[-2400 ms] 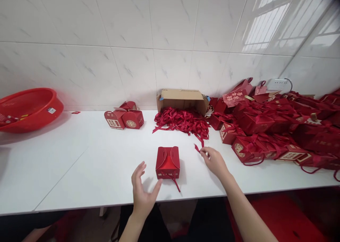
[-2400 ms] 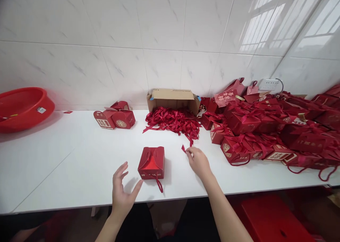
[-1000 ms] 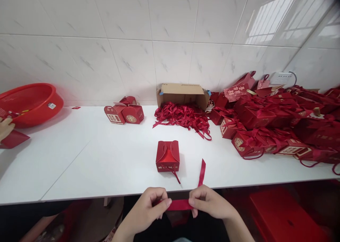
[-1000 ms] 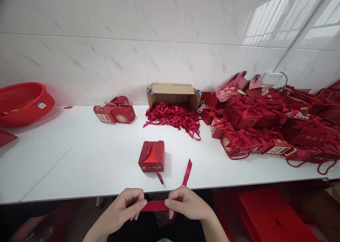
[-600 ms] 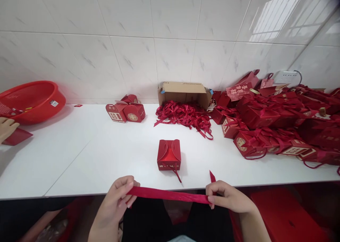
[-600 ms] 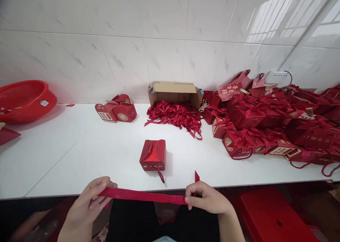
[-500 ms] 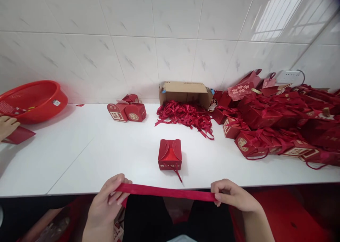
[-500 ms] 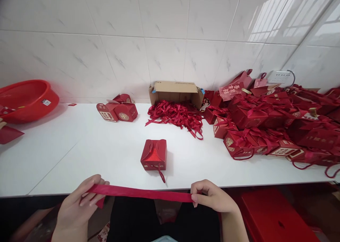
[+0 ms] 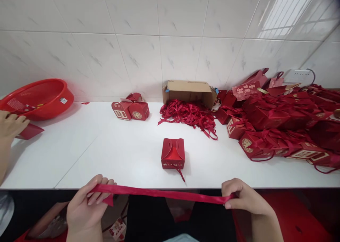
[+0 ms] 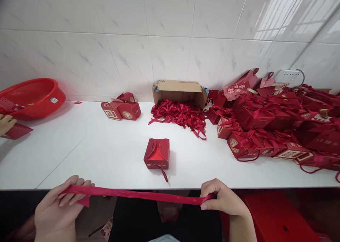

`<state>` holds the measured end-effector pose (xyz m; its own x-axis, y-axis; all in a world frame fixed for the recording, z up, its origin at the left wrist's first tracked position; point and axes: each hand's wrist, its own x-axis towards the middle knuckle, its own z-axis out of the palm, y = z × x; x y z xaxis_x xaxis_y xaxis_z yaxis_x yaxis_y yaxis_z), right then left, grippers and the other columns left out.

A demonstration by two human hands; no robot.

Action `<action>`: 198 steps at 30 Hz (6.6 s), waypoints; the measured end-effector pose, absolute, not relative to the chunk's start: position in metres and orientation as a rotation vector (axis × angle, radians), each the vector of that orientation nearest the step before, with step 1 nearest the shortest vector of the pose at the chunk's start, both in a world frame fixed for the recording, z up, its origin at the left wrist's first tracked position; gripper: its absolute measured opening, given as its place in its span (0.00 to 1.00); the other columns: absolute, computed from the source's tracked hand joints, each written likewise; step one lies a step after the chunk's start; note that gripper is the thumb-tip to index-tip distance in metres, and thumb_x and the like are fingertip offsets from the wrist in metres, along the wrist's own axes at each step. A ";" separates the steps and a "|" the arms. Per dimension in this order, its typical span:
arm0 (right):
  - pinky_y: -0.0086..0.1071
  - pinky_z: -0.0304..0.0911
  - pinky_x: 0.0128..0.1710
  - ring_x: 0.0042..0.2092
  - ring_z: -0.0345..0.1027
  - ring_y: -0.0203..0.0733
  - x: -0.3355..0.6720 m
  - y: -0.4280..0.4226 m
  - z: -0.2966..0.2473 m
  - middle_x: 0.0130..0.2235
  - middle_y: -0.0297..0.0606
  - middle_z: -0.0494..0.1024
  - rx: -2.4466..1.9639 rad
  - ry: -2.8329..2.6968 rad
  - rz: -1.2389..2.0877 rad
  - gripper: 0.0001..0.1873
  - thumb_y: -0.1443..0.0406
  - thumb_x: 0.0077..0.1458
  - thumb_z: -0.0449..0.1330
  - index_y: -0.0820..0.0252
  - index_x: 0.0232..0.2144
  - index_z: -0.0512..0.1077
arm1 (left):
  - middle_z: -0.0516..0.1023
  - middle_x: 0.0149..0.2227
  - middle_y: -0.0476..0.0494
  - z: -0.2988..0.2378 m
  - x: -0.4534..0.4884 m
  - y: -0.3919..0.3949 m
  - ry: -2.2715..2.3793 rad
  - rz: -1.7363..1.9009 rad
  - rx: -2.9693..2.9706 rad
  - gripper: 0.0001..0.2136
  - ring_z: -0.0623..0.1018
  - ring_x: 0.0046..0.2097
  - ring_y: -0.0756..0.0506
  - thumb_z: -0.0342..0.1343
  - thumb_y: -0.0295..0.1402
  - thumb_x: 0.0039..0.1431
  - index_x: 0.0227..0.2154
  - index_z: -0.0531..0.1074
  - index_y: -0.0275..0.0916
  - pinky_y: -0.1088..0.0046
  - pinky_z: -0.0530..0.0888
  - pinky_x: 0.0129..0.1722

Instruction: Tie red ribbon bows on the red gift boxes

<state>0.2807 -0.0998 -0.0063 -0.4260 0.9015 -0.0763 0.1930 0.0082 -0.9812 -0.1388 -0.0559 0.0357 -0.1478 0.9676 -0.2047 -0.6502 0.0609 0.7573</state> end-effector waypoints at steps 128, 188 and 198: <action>0.40 0.52 0.53 0.55 0.61 0.48 0.133 0.042 0.062 0.51 0.41 0.71 -1.505 -1.883 0.940 0.09 0.67 0.48 0.54 0.60 0.19 0.70 | 0.74 0.32 0.46 0.003 -0.015 -0.005 1.456 1.540 1.354 0.10 0.78 0.34 0.47 0.55 0.40 0.54 0.32 0.65 0.40 0.72 0.75 0.36; 0.27 0.46 0.21 0.22 0.48 0.30 0.207 -0.005 0.044 0.21 0.28 0.60 -1.254 -1.440 1.261 0.09 0.60 0.50 0.55 0.60 0.25 0.68 | 0.56 0.19 0.55 0.033 -0.065 0.021 0.958 0.885 1.184 0.13 0.57 0.23 0.54 0.55 0.41 0.54 0.22 0.63 0.37 0.77 0.55 0.23; 0.26 0.46 0.20 0.21 0.50 0.28 0.216 0.010 0.042 0.19 0.27 0.61 -1.443 -1.425 1.290 0.12 0.57 0.47 0.59 0.62 0.27 0.72 | 0.56 0.21 0.55 0.035 -0.058 0.026 1.156 0.846 1.359 0.18 0.56 0.23 0.54 0.58 0.44 0.50 0.18 0.59 0.38 0.78 0.55 0.22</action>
